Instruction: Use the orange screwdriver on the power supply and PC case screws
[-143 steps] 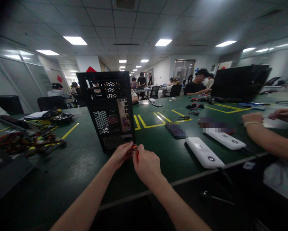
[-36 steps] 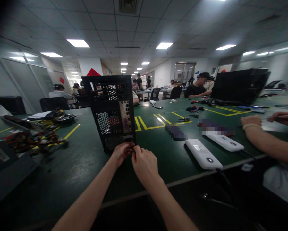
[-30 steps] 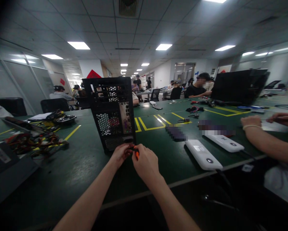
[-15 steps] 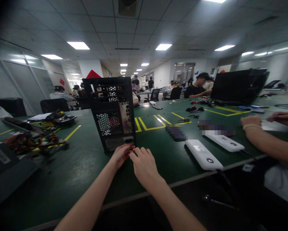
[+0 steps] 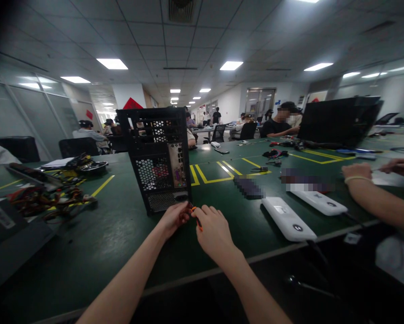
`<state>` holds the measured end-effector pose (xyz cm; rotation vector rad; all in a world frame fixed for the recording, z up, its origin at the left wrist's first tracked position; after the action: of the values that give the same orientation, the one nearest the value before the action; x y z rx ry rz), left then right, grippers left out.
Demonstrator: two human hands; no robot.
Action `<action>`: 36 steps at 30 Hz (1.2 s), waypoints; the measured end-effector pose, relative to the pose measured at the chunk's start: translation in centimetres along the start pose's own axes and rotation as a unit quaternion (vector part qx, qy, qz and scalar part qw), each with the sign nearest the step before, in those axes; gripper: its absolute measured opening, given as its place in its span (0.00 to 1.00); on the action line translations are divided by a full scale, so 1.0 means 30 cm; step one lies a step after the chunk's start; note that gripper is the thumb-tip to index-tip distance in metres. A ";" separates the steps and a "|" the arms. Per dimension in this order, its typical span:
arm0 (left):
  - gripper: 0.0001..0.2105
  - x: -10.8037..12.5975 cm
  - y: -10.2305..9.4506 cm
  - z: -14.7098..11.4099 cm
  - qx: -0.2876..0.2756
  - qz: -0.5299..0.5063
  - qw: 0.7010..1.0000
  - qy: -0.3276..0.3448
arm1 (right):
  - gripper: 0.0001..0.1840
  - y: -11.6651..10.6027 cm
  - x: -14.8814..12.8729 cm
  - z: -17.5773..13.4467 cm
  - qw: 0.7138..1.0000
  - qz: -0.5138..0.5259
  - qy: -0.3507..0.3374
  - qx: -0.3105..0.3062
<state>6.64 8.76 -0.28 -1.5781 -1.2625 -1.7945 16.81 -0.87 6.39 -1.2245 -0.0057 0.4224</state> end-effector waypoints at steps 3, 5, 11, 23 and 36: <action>0.14 -0.004 0.009 0.005 -0.019 0.014 1.000 0.015 | 0.10 -0.002 -0.004 -0.001 1.000 -0.024 -0.012 -0.001; 0.15 -0.005 0.016 0.007 -0.025 0.026 0.999 0.027 | 0.05 0.010 -0.014 -0.003 1.000 -0.010 -0.015 -0.006; 0.16 -0.007 0.030 0.009 -0.033 0.039 0.999 0.017 | 0.13 0.040 -0.004 -0.010 0.992 0.054 0.113 -0.007; 0.15 0.004 0.019 -0.005 -0.007 0.026 1.000 0.011 | 0.16 0.054 -0.039 -0.025 0.996 0.052 0.061 0.033; 0.13 -0.012 -0.003 0.005 -0.002 0.016 1.000 0.000 | 0.06 0.068 -0.078 -0.025 0.995 0.029 0.047 0.083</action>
<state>6.74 8.85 -0.68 -1.5914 -1.2272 -1.7796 14.19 -1.74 4.76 -1.0817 0.1444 0.4074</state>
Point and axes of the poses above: each hand's wrist, its own z-axis towards the middle knuckle, its own y-axis out of the palm, x = y × z, the point moved 5 cm from there along z, towards the middle knuckle, and after that the axes turned 12 degrees about -x, right-handed, at the moved point
